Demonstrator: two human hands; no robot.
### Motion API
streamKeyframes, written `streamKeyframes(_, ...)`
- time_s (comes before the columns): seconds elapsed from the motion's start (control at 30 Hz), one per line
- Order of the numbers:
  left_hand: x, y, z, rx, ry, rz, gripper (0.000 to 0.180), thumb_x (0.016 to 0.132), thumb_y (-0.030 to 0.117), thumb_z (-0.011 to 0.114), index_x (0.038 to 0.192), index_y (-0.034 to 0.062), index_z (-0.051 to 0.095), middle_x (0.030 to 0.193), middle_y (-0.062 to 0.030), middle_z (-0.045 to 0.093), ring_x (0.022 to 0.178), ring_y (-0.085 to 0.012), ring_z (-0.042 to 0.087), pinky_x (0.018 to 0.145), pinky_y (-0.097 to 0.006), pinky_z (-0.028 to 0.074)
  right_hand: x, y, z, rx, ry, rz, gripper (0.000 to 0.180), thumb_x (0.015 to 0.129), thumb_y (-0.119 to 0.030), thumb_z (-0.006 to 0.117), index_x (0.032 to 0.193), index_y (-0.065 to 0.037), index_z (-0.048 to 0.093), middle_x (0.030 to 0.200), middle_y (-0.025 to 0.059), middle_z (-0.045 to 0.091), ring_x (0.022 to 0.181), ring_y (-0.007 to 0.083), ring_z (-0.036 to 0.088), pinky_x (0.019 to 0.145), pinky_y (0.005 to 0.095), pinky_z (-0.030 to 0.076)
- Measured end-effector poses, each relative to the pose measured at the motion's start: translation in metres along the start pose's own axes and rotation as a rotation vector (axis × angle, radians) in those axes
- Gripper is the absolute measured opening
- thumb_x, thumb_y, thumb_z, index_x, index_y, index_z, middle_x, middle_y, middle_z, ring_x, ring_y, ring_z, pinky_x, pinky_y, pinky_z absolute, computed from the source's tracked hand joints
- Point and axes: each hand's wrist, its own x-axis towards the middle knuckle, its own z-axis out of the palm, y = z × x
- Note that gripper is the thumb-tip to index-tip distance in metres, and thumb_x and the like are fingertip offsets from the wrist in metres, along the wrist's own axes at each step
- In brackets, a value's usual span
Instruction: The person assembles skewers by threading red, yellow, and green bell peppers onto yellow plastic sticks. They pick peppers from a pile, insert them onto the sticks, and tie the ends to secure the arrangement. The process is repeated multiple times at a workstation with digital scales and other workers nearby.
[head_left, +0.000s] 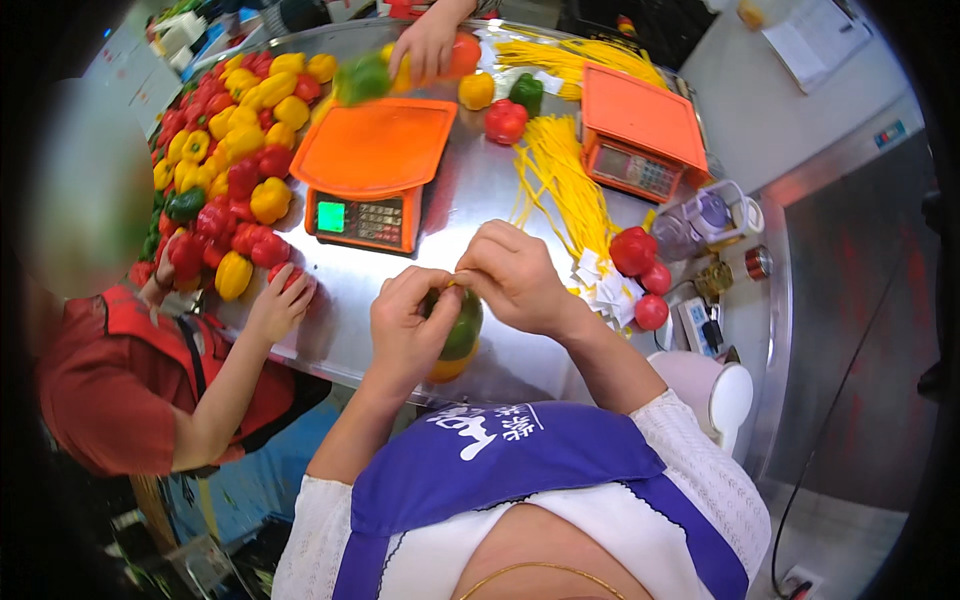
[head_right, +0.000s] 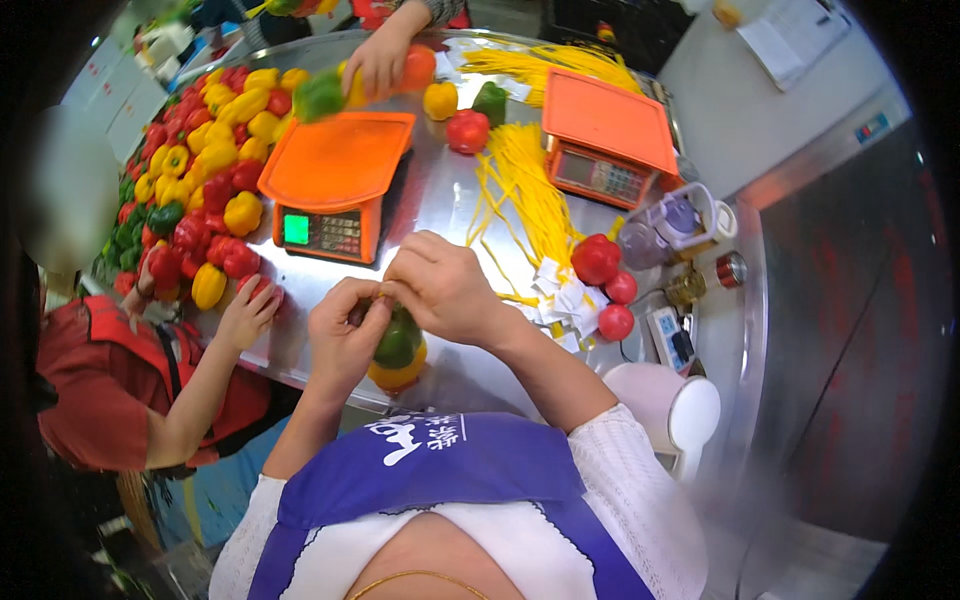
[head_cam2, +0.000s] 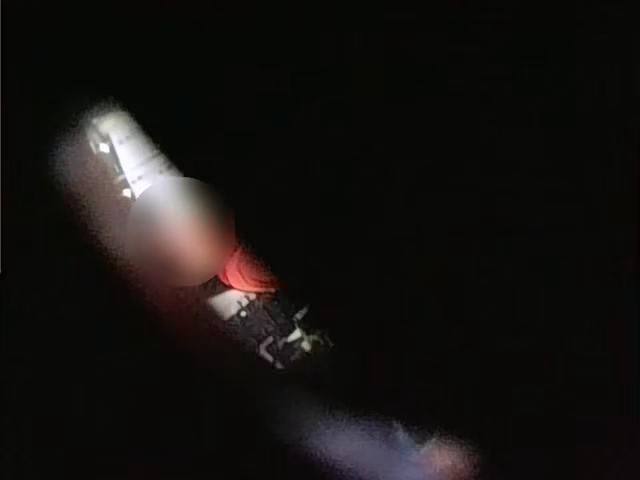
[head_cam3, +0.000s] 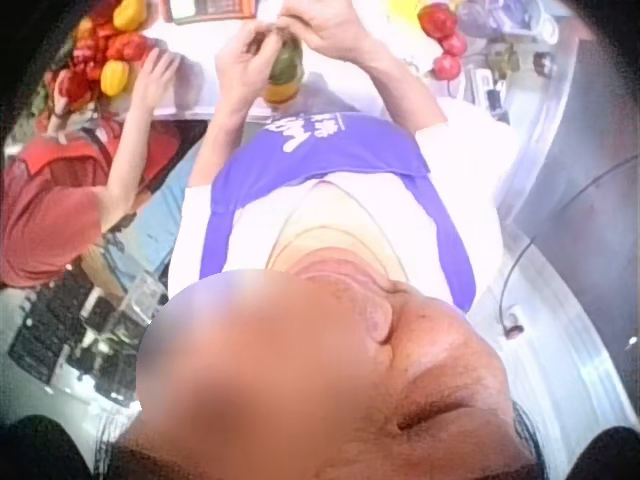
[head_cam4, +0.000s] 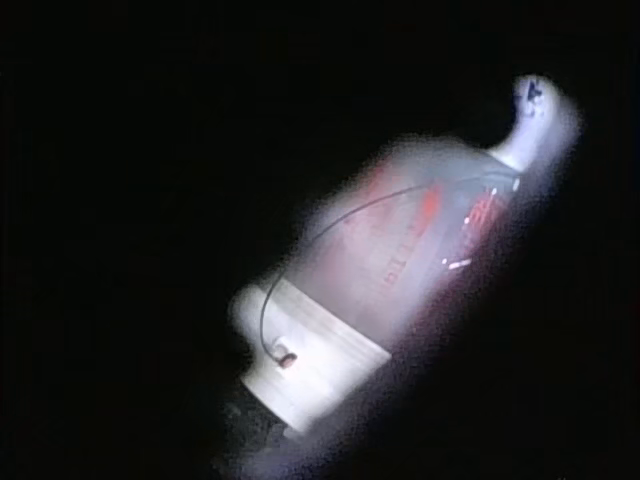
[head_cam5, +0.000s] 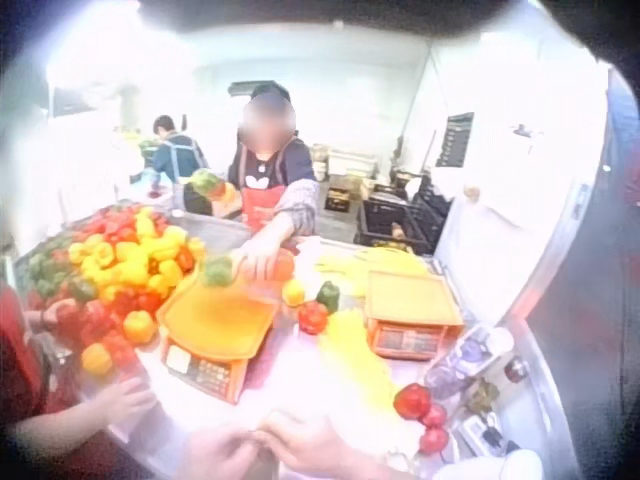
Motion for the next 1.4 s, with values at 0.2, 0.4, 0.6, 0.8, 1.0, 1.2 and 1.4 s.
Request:
streamKeyframes(0.2,-0.003,0.005,0.004,0.077,0.040,0.131,0.008,0.080,0.001,0.067,0.087,0.0025,0.063,0.085,-0.0075,0.062,0.081,-0.0238,0.055,0.073,-0.033,0.042,0.001,-0.002,0.001,-0.047,0.075,-0.024,0.014,0.072,-0.002,0.072,0.077,-0.004,0.059,0.074,0.0088,0.054,0.069,0.0267,0.055,0.058,0.0358,0.045)
streamKeyframes(0.4,-0.014,-0.004,0.006,0.094,0.082,0.154,0.016,0.081,0.001,0.068,0.097,0.0011,0.064,0.109,-0.0128,0.057,0.088,-0.0219,0.052,0.077,-0.034,0.040,0.002,-0.002,0.006,0.005,0.104,-0.039,0.014,0.073,-0.004,0.073,0.076,-0.004,0.059,0.073,0.0084,0.054,0.068,0.0264,0.055,0.057,0.0354,0.045)
streamKeyframes(0.6,-0.019,-0.031,-0.009,0.013,-0.052,0.126,0.049,0.079,0.012,0.075,0.125,0.0055,0.059,0.140,-0.0142,0.040,0.121,-0.0279,0.049,0.100,-0.037,0.041,0.010,-0.012,-0.001,0.032,0.011,-0.183,0.016,0.074,-0.011,0.074,0.077,-0.007,0.058,0.077,0.0056,0.053,0.073,0.0257,0.054,0.068,0.0363,0.044)
streamKeyframes(0.8,-0.038,-0.032,-0.016,-0.515,-0.327,-0.207,0.144,0.054,0.042,0.095,0.155,0.0077,-0.002,0.146,-0.0182,0.036,0.133,-0.0283,0.041,0.109,-0.041,0.036,0.006,-0.009,0.001,0.196,-0.031,-0.102,0.015,0.079,-0.013,0.072,0.078,-0.008,0.059,0.079,0.0051,0.054,0.075,0.0252,0.054,0.068,0.0362,0.043)
streamKeyframes(1.0,-0.027,-0.066,0.007,-0.377,-0.170,-0.197,0.103,0.063,0.011,0.084,0.147,0.0067,0.024,0.138,-0.0135,0.042,0.125,-0.0259,0.048,0.107,-0.040,0.038,-0.001,0.019,0.016,0.533,0.045,0.200,0.007,0.088,-0.009,0.065,0.091,-0.003,0.063,0.089,0.0054,0.060,0.082,0.0193,0.058,0.075,0.0317,0.047)
streamKeyframes(1.2,0.022,-0.074,0.001,-0.812,0.073,-0.369,0.078,0.083,0.011,0.071,0.146,0.0063,0.026,0.131,-0.0116,0.050,0.118,-0.0244,0.054,0.102,-0.037,0.045,-0.047,0.089,0.018,0.875,-0.315,0.866,0.071,0.087,-0.019,0.069,0.146,-0.008,0.032,0.130,0.0124,0.053,0.121,0.0197,0.052,0.105,0.0354,0.041)
streamKeyframes(1.4,0.083,-0.071,0.032,-0.911,0.045,-0.426,0.071,0.096,0.024,0.062,0.150,0.0082,0.019,0.136,-0.0126,0.047,0.121,-0.0249,0.052,0.099,-0.038,0.046,-0.074,0.084,0.029,1.288,-0.115,0.775,0.086,0.079,-0.026,0.076,0.147,-0.006,0.028,0.135,0.0107,0.051,0.123,0.0204,0.052,0.109,0.0364,0.036)
